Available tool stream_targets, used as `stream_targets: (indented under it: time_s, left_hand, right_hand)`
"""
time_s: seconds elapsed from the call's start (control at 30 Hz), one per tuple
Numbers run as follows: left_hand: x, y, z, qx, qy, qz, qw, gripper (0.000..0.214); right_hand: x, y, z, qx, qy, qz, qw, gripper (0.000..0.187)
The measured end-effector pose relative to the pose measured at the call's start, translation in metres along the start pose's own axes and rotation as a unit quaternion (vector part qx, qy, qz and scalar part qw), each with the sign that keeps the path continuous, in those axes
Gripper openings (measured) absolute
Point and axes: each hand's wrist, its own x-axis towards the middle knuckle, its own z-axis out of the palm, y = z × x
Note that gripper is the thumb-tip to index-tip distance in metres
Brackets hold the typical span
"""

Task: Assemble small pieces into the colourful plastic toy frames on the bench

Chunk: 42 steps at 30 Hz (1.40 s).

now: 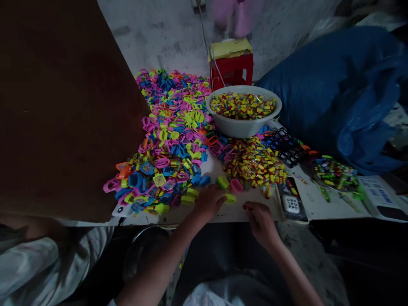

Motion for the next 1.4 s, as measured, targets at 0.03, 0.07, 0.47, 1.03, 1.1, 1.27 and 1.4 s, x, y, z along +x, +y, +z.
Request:
stream_targets:
  time_s: [0.03, 0.07, 0.47, 1.03, 1.1, 1.27, 1.4]
  left_hand:
    - [0.003, 0.002, 0.006, -0.017, -0.001, -0.004, 1.000, 0.023]
    - [0.004, 0.003, 0.011, -0.039, 0.003, -0.008, 0.999, 0.021]
    - [-0.023, 0.020, 0.030, -0.576, 0.087, -0.118, 0.804, 0.041]
    - [-0.047, 0.044, -0.027, -0.539, -0.051, -0.019, 0.841, 0.046]
    - [-0.046, 0.045, -0.029, -0.570, -0.044, -0.038, 0.820, 0.054]
    - [-0.047, 0.049, -0.033, -0.485, -0.004, -0.065, 0.872, 0.052]
    - [-0.050, 0.053, -0.036, -0.414, 0.007, -0.047, 0.909, 0.050]
  right_hand:
    - [-0.001, -0.001, 0.003, 0.010, 0.006, 0.004, 1.000, 0.023]
    - [-0.001, -0.002, 0.005, 0.022, 0.011, 0.006, 1.000, 0.024]
    - [-0.002, -0.044, 0.000, 0.205, -0.041, 0.010, 0.978, 0.018]
    - [-0.009, -0.062, -0.023, 0.454, -0.040, 0.120, 0.882, 0.017]
    - [-0.007, -0.059, -0.028, 0.453, -0.018, 0.111, 0.884, 0.016]
    - [0.001, -0.056, -0.046, 0.329, 0.008, 0.064, 0.942, 0.017]
    - [0.008, -0.063, -0.061, 0.224, 0.041, 0.000, 0.974, 0.017]
